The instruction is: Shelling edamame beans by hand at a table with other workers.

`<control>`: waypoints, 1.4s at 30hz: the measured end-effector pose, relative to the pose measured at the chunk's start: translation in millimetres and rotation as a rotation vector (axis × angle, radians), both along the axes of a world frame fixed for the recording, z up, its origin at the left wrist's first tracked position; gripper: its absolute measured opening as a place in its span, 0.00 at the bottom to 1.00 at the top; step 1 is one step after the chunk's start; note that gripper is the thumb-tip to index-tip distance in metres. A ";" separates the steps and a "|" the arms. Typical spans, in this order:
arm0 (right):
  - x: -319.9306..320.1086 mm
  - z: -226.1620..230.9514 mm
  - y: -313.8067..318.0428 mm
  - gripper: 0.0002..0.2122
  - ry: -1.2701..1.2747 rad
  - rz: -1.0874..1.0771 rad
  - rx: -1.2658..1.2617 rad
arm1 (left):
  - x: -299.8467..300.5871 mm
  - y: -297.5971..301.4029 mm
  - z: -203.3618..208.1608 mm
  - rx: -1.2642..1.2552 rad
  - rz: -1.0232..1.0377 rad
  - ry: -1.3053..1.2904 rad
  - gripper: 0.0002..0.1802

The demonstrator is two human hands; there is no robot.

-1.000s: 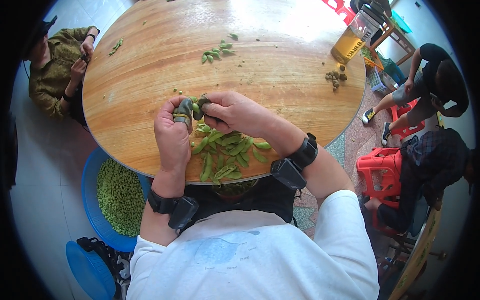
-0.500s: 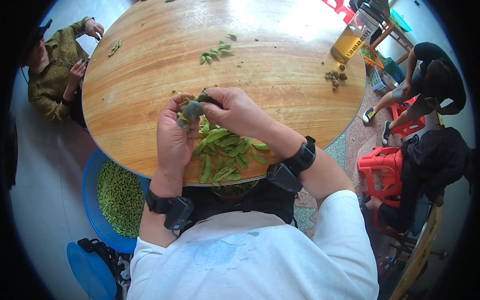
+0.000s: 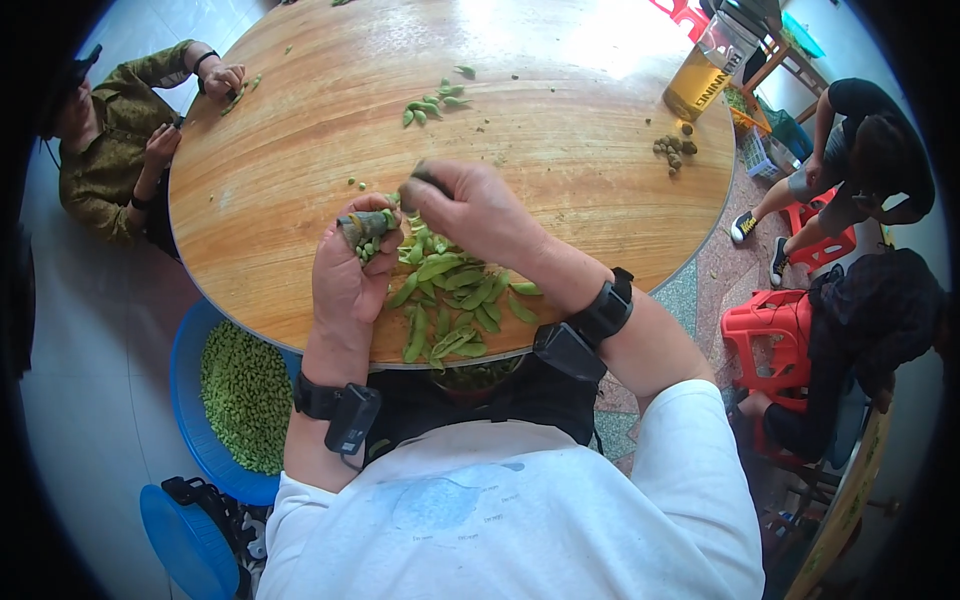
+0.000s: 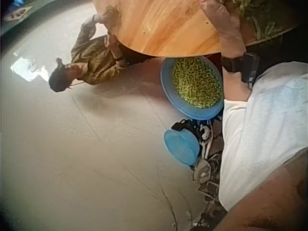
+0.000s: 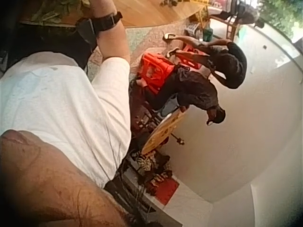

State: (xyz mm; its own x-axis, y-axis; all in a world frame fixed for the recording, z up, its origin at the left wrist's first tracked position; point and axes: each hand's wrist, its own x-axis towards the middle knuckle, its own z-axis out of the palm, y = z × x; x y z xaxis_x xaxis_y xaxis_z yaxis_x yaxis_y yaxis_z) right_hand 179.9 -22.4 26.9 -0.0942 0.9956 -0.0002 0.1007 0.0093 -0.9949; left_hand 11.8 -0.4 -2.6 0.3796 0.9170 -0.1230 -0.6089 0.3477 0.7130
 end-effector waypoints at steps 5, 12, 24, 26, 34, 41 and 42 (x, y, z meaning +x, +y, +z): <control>5.3 -3.7 5.6 0.10 -0.208 0.027 0.153 | -4.6 0.4 1.8 -0.080 -0.216 -0.203 0.07; 10.8 5.2 4.8 0.09 -0.482 0.120 0.311 | -1.8 -4.3 7.2 -0.030 -0.225 -0.136 0.06; 9.6 3.0 4.4 0.07 -0.505 -0.268 0.497 | -0.8 -3.1 8.5 -0.013 -0.062 0.147 0.14; 14.8 3.5 5.9 0.08 -0.355 -0.342 0.339 | 0.1 -3.5 6.4 -0.020 -0.109 0.100 0.15; -3.2 -4.4 -1.5 0.09 -0.392 0.026 0.323 | 3.2 -2.6 -1.9 -0.037 0.052 -0.016 0.12; 7.8 -1.1 0.8 0.13 0.116 0.336 -0.211 | 6.1 -4.8 -0.1 0.126 0.173 0.228 0.07; 8.8 -0.8 1.2 0.13 0.113 0.345 -0.233 | 6.5 -5.8 0.5 0.123 0.174 0.228 0.07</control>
